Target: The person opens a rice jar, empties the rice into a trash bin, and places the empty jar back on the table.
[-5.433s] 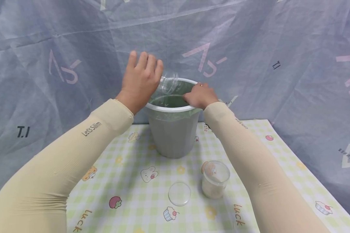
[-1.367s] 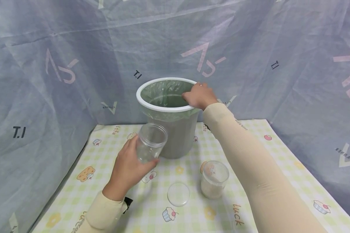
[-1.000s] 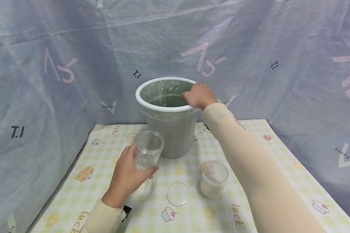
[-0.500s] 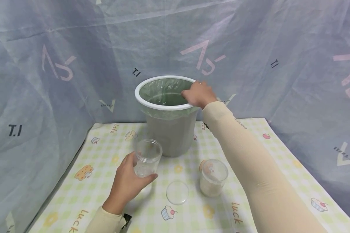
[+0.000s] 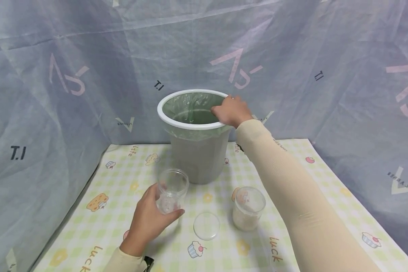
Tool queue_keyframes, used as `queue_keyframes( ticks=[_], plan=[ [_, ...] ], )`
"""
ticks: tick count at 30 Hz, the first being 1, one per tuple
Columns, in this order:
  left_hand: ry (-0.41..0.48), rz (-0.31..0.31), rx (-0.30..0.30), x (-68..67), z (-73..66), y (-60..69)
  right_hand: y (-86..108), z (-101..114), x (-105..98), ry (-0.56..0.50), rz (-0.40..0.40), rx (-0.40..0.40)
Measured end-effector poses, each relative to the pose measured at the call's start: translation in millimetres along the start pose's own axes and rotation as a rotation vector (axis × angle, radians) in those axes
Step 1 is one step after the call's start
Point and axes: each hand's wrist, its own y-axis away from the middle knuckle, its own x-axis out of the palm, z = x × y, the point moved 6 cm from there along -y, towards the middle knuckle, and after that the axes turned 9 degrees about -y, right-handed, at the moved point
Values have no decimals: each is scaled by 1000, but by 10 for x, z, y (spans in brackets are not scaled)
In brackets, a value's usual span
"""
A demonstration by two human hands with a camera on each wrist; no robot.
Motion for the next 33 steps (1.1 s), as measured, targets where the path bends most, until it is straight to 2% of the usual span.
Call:
queue_keyframes(
  ticks=[7, 11, 18, 24, 33],
  plan=[
    [-37, 54, -30, 72, 82, 92, -9, 5, 19, -2, 0, -8],
    [-61, 90, -40, 107, 110, 87, -13, 2, 10, -10, -5, -10],
    [-39, 165, -79, 148, 161, 79, -13, -1, -9, -3, -9, -10],
    [-22, 178, -58, 167, 197, 75, -14, 2, -17, -4, -16, -11],
    [59, 252, -41, 251, 256, 93, -7, 1, -11, 4, -2, 8]
  ],
)
